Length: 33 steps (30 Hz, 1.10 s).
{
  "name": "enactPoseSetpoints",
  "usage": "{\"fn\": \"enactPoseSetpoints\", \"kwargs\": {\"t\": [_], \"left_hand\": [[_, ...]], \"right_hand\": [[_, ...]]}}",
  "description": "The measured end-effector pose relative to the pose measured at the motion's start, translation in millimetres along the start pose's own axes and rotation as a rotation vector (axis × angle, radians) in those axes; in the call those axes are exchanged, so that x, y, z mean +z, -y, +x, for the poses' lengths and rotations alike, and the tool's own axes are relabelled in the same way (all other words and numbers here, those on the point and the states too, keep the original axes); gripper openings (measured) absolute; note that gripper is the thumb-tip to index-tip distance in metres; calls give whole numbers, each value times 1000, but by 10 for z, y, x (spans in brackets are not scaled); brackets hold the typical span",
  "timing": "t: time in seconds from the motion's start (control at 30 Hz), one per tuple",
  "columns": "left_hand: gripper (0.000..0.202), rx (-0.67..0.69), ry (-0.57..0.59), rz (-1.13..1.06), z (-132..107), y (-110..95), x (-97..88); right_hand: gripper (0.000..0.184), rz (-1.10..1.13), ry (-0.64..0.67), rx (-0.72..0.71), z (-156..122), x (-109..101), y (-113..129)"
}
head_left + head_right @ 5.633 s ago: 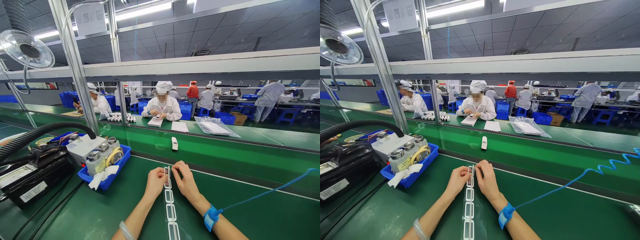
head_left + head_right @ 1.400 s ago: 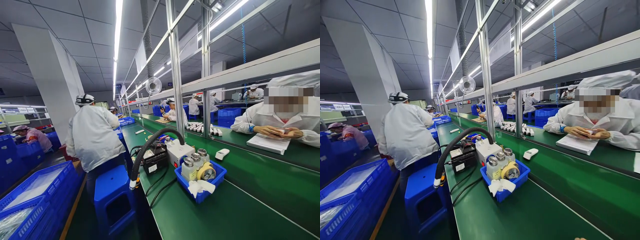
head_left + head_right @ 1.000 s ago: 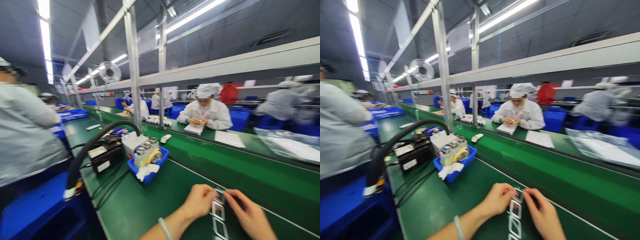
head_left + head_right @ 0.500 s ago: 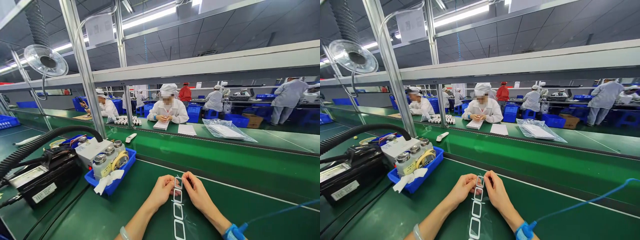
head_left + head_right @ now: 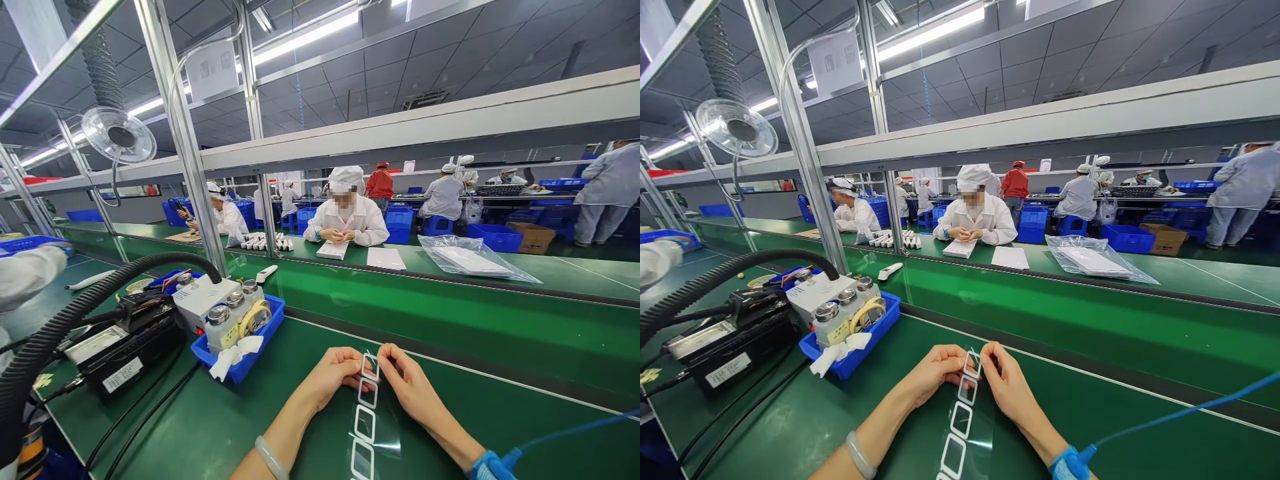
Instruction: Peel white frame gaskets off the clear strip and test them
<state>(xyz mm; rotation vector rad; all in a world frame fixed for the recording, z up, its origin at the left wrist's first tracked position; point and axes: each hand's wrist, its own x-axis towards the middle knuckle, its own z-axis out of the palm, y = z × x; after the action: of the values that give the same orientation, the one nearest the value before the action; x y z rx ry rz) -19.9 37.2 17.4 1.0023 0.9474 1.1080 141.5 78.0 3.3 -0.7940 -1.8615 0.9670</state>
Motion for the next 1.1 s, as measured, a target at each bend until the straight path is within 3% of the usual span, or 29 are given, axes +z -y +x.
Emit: {"fn": "enactPoseSetpoints", "kwargs": {"t": [0.4, 0.53, 0.63, 0.7, 0.87, 1.1], "left_hand": [[31, 29, -2, 22, -5, -16, 32], [35, 35, -47, 51, 12, 12, 19], [39, 52, -129, 91, 50, 65, 3], [41, 76, -188, 139, 100, 104, 3], [30, 197, -300, 333, 358, 128, 23], [24, 287, -444, 565, 698, 64, -17]], "right_hand": [[29, 31, -18, 41, 4, 16, 10], [27, -22, -84, -73, -48, 47, 48], [26, -88, -204, -160, -67, 33, 48], [25, -89, -330, -116, -43, -26, 8], [26, 39, -599, 201, 87, -300, -175], [26, 61, -614, 231, 124, -452, -272]]}}
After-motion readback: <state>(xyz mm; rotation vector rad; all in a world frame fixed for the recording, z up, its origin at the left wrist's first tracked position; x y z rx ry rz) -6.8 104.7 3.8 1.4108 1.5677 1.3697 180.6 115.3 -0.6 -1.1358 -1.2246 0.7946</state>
